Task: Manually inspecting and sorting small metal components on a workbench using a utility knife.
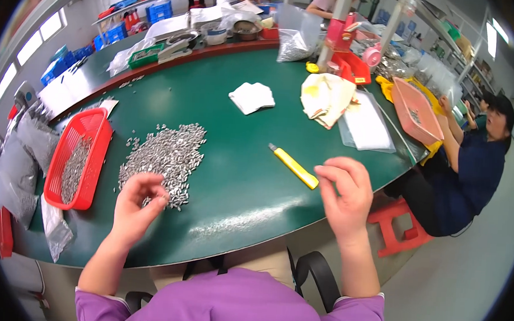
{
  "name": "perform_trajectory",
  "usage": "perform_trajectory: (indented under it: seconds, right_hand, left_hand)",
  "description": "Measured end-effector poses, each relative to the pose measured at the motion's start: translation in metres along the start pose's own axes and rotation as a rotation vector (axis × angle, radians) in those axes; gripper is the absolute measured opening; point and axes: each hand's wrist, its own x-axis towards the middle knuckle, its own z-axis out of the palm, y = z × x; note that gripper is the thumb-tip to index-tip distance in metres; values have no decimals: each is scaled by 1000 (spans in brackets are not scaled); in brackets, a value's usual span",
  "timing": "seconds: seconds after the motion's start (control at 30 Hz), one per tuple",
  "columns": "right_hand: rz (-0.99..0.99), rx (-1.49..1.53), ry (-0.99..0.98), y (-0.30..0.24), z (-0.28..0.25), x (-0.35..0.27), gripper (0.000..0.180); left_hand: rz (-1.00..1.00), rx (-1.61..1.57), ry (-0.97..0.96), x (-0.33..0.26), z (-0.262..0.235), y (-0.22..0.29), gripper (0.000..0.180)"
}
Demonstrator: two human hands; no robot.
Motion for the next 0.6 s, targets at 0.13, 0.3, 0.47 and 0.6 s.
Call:
perform_trajectory:
  seconds: [0.13, 0.3, 0.47, 0.6]
  right_hand:
    - [-171, 294, -190, -44, 43, 42, 20]
    - [-159, 386, -349, -84, 106, 71, 32]
    - [-175, 318, -399, -75, 149, 74, 23]
    - [-61, 360, -386, -62, 167, 66, 10]
  left_hand:
    - [70, 0, -65, 23, 2, 1, 51]
    - [21, -143, -42, 23, -3, -17, 52]
    - [32, -107, -18, 20, -12, -29, 51]
    - [-8, -115, -12, 21, -16, -35, 50]
